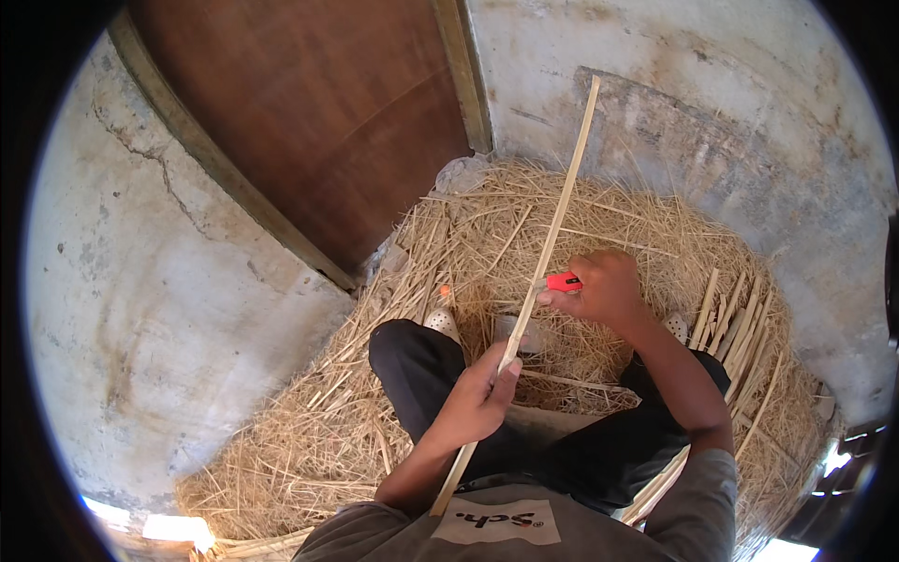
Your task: The person sits on a bed of straw and uses a red utility knife to shave the surface of a long bamboo stick. They rotate the stick and scrape along its length to remove the outer layer, then switch to a machete to split the stick lengthwise.
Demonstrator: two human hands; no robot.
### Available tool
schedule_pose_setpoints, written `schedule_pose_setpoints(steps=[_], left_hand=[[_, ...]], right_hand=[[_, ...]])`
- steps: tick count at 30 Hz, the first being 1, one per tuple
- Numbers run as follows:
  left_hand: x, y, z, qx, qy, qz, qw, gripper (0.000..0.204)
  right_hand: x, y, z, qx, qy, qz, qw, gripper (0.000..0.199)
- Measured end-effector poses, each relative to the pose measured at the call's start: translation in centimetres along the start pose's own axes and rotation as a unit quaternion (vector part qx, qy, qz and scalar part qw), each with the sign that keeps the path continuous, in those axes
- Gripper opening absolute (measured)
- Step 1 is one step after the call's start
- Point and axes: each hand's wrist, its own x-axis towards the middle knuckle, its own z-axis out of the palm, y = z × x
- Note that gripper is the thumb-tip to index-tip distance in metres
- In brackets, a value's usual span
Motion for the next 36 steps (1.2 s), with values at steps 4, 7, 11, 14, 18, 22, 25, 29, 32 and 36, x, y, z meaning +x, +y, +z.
schedule_pose_setpoints(steps=[4, 7, 11, 14, 18, 22, 25, 29, 32, 36], left_hand=[[-0.2, -0.4, 0.3, -0.006, 0.006, 0.020, 1.000, 0.035], [-0.3, 0.2, 0.1, -0.001, 0.000, -0.006, 1.000, 0.035], [-0.5, 0.2, 0.2, 0.047, 0.012, -0.018, 0.999, 0.034], [-0.9, -0.5, 0.6, 0.068, 0.013, 0.021, 0.997, 0.034], [-2.8, 0.1, 0.5, 0.023, -0.030, -0.042, 0.998, 0.034], [-1.3, -0.1, -0.2, 0.096, 0.038, -0.014, 0.995, 0.036], [-0.9, 0.4, -0.5, 0.169, 0.067, 0.001, 0.983, 0.039], [-0.9, 0.3, 0.1, 0.196, 0.085, 0.029, 0.977, 0.041], [-0.9, 0.6, -0.2, 0.215, 0.081, -0.003, 0.973, 0.043], [-1.5, -0.7, 0.2, 0.265, 0.109, 0.054, 0.957, 0.045]], right_hand=[[-0.6, -1.7, 0.0, 0.044, -0.054, 0.010, 0.998, 0.059], [-0.5, -1.8, 0.8, 0.003, 0.021, -0.020, 1.000, 0.059], [0.5, 0.5, 0.4, -0.033, 0.001, -0.015, 0.999, 0.056], [1.0, 2.3, 0.3, -0.045, -0.031, 0.085, 0.995, 0.051], [2.1, 4.5, -1.2, -0.033, -0.092, 0.199, 0.975, 0.045], [-1.4, -1.7, 1.3, 0.076, -0.092, 0.005, 0.993, 0.055], [-1.1, -3.8, 0.1, 0.057, -0.068, -0.021, 0.996, 0.063], [0.1, -0.1, 1.1, -0.026, -0.026, 0.013, 0.999, 0.065], [-0.9, -1.1, 2.4, 0.055, -0.051, 0.067, 0.995, 0.065], [-0.6, -2.4, 1.0, 0.039, -0.075, 0.020, 0.996, 0.061]])
